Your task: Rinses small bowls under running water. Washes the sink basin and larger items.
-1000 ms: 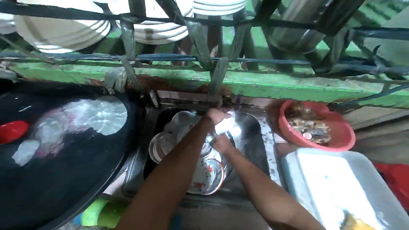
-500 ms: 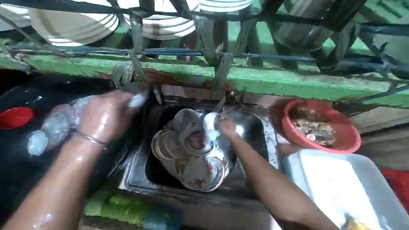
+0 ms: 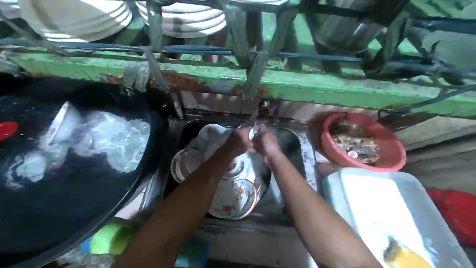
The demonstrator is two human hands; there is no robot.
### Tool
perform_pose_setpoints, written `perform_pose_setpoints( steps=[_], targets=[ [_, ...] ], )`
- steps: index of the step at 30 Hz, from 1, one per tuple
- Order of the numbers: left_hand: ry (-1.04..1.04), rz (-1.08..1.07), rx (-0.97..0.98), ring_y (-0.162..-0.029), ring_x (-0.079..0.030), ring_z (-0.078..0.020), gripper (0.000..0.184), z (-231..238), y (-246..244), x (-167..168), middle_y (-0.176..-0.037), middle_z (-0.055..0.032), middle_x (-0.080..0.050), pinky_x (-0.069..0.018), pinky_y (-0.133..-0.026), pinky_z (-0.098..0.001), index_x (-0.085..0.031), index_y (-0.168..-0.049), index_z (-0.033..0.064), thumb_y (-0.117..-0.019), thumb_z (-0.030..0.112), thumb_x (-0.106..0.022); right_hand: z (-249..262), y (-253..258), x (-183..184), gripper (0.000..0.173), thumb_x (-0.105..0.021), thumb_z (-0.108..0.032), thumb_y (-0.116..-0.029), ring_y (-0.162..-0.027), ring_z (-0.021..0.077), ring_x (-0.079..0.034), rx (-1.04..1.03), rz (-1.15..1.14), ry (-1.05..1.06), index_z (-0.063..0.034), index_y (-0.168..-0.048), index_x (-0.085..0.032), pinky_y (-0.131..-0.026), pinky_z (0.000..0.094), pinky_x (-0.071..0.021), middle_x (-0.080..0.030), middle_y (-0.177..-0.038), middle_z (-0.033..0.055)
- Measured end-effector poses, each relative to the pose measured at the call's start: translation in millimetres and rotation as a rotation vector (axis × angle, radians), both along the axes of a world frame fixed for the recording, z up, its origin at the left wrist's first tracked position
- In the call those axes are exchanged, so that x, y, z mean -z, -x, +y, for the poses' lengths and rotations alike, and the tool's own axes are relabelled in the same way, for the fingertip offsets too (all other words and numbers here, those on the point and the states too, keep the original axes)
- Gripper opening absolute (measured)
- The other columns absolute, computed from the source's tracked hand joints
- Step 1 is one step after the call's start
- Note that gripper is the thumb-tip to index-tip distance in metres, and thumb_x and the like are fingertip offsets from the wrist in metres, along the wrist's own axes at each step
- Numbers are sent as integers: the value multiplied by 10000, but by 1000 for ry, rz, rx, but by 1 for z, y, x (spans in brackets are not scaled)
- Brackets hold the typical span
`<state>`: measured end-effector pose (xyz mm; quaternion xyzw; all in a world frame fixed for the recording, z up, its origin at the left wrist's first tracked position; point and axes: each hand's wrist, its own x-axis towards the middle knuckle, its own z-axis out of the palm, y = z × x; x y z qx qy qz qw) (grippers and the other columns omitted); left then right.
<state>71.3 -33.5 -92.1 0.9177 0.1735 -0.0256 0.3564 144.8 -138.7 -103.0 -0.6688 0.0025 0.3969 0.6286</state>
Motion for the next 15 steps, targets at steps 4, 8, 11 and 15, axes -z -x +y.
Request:
perform_pose_setpoints(
  steps=[4,8,11,15],
  targets=[
    [125,78,-188,-1224,-623,-389,540,0,-32,-6,-1271,-227,-671,-475,-1059,-595,-642,-1362,69,-942,392,-743,-26,-4,59,425,-295,-269,-1132,-799,225,-676,-59,-175,227,-8,-1334,-563,-702,413,-575,-696,-1072,152],
    [80,30,-106,-1291,-609,-322,537,-3,-26,-22,-1337,-145,-676,-453,-1107,-579,-657,-1370,120,-968,474,-689,-14,16,93,527,-666,-463,-976,-1179,416,-645,-547,-518,552,-61,-1316,-649,-1012,659,-491,-687,-1229,236],
    [-95,-166,-88,-1047,-708,-296,354,3,15,-53,-1085,-121,-753,-545,-940,-566,-758,-1160,115,-974,408,-689,7,24,104,614,-714,-448,-925,-1264,458,-583,-779,-617,743,-100,-1413,-580,-992,693,-484,-608,-1360,249],
    [-484,-110,-237,-1092,-693,-381,427,47,109,-120,-1174,-171,-726,-525,-925,-635,-734,-1237,115,-1017,459,-610,18,14,98,378,-592,-333,-1028,-1231,419,-623,-706,-596,721,-81,-1296,-677,-1011,658,-487,-662,-1307,222]
  ],
)
